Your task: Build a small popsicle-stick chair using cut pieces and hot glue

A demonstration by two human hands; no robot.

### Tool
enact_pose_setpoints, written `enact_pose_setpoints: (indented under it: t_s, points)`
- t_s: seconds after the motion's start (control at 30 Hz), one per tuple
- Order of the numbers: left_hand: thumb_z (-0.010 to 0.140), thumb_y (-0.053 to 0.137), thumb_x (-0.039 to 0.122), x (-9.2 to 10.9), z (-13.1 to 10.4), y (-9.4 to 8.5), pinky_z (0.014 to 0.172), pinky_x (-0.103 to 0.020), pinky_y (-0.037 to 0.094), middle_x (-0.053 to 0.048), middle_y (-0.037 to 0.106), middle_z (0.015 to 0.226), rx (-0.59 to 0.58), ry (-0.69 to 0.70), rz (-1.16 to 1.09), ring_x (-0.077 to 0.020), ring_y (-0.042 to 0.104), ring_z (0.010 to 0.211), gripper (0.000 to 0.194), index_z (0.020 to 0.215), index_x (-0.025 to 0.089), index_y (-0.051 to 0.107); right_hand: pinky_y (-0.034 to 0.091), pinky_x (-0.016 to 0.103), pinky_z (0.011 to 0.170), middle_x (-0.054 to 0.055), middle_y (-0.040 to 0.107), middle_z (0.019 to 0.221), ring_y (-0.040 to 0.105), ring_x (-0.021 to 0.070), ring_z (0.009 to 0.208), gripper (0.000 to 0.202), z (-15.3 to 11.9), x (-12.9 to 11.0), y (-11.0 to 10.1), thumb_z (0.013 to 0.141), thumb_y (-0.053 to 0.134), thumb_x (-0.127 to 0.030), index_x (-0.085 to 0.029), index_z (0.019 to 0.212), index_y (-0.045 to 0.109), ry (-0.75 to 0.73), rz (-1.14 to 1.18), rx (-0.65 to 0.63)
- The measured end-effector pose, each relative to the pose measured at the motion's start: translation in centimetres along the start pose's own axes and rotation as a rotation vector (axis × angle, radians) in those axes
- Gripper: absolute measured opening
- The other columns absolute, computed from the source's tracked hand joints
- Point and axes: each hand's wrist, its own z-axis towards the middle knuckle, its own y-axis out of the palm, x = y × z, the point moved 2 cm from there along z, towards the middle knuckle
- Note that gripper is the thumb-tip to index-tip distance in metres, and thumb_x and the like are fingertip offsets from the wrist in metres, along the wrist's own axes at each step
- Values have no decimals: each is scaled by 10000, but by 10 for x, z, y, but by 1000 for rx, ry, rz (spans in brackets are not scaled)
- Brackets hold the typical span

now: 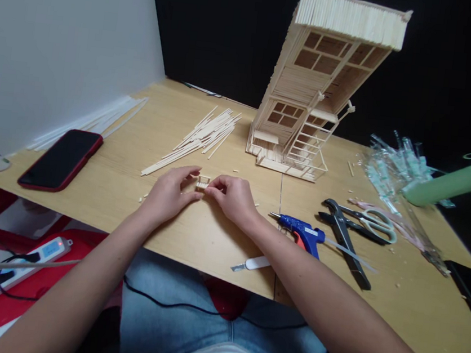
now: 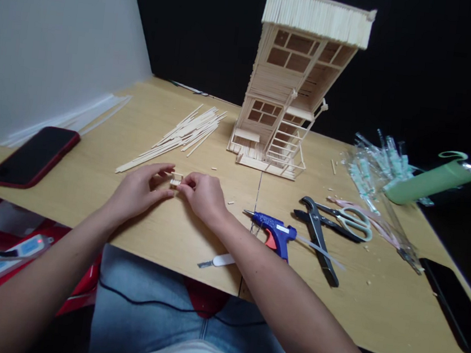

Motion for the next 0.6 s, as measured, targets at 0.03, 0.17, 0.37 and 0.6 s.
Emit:
enact_pose_setpoints:
  t_s: [0.03, 0.17, 0.37, 0.6]
  points:
    - [778, 761, 350, 1, 1, 0, 1019, -462, 518, -144, 702, 1280, -10, 29, 20, -277, 672, 1119, 591, 1321, 162, 623, 443, 243, 690, 28, 774, 767, 645, 135, 685, 55, 0, 0, 0, 859, 768, -178, -163, 814, 795, 1, 1, -3]
    - [801, 733, 357, 1, 5, 1, 1052, -461, 501, -133, 699, 1301, -69, 51, -19, -278, 665, 1175, 627, 1382, 179, 579, 445, 239, 696, 22, 775, 771, 644, 134, 687, 54, -1, 1, 1, 863, 768, -184, -170, 819, 796, 14, 3, -12]
    - [792, 726, 304, -4, 11, 6, 995, -453, 540, -130, 758, 1123, -101, -27, -78, -276, 717, 1077, 577, 1335, 158, 595, 436, 238, 688, 31, 770, 766, 643, 133, 691, 64, -4, -1, -5, 867, 762, -183, -161, 816, 792, 45, -4, -15]
    - [799, 689, 221, -1, 12, 6, 931, -426, 556, -104, 771, 1045, -68, -55, 25, -257, 733, 980, 470, 1263, 173, 633, 442, 230, 659, 6, 734, 685, 623, 114, 621, 64, -10, -1, -14, 856, 750, -163, -156, 802, 783, 59, 19, -93]
